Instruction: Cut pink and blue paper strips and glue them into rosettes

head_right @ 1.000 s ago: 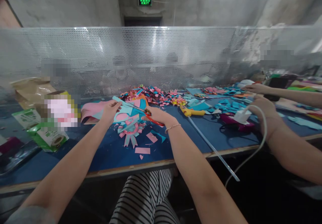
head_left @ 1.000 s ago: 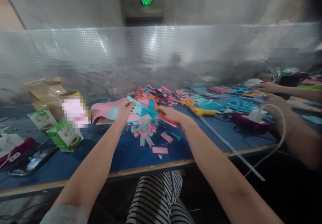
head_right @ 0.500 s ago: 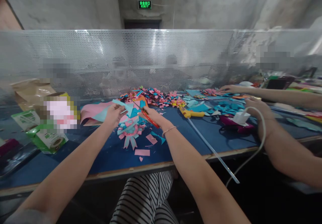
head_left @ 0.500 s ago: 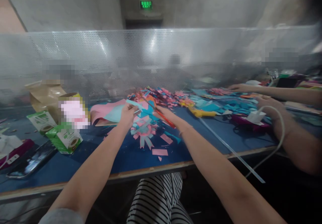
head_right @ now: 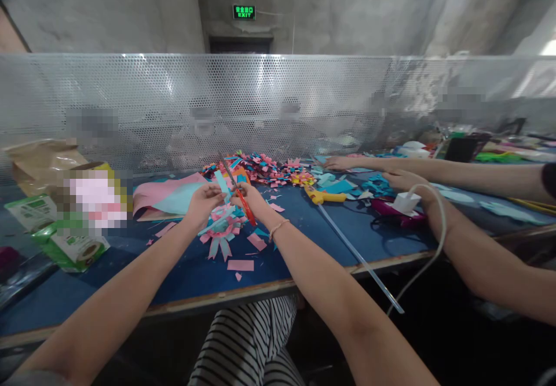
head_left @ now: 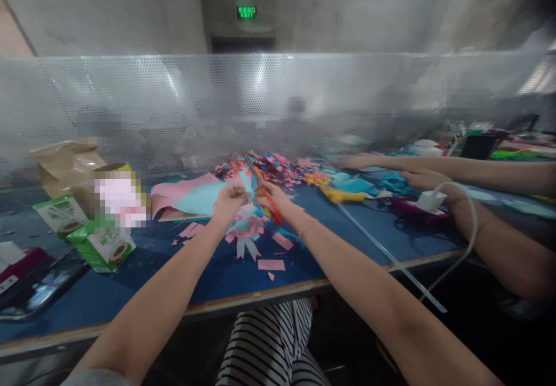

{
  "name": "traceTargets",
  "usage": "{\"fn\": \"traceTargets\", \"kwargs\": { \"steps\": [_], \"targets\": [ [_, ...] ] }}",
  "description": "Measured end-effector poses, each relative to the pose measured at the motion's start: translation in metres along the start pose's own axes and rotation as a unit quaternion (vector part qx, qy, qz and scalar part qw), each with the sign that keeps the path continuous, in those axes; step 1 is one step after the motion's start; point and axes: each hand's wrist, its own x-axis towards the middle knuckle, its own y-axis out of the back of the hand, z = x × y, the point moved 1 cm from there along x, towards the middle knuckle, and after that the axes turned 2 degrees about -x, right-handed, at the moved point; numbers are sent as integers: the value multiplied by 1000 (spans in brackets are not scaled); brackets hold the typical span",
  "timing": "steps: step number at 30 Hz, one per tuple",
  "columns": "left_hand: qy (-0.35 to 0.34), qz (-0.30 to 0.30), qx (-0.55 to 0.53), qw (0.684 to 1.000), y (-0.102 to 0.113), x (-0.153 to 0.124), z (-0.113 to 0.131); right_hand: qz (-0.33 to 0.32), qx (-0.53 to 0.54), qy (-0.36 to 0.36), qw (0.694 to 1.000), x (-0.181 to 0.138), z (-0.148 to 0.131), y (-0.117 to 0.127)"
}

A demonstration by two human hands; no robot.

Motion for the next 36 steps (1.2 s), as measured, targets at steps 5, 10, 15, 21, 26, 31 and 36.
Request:
{"fn": "traceTargets", "kwargs": {
  "steps": [5, 10, 15, 21, 26, 31, 36],
  "targets": [
    [59, -38, 9, 997, -2, -4, 0, 33, 24, 4, 999, 3, -1, 0],
    [75, -83, 30, 993, -3, -6, 0, 24, -12, 13, 1000, 0, -7, 1],
    [43, -39, -19, 998, -2, -3, 4, 11, -14, 16, 1000, -2, -3, 3],
    [19, 47, -88, 995, 7, 3, 11, -59, -98, 45, 992, -8, -4, 4],
    [6, 56, -126, 990, 8, 4, 12, -83, -169, 64, 980, -19, -18, -1],
    [4, 51, -163, 985, 4, 2, 14, -73, -195, 58, 976, -25, -27, -4],
    [5, 56, -173, 983, 3, 1, 13, -67, -198, 61, 976, -27, -30, -5]
  ]
}}
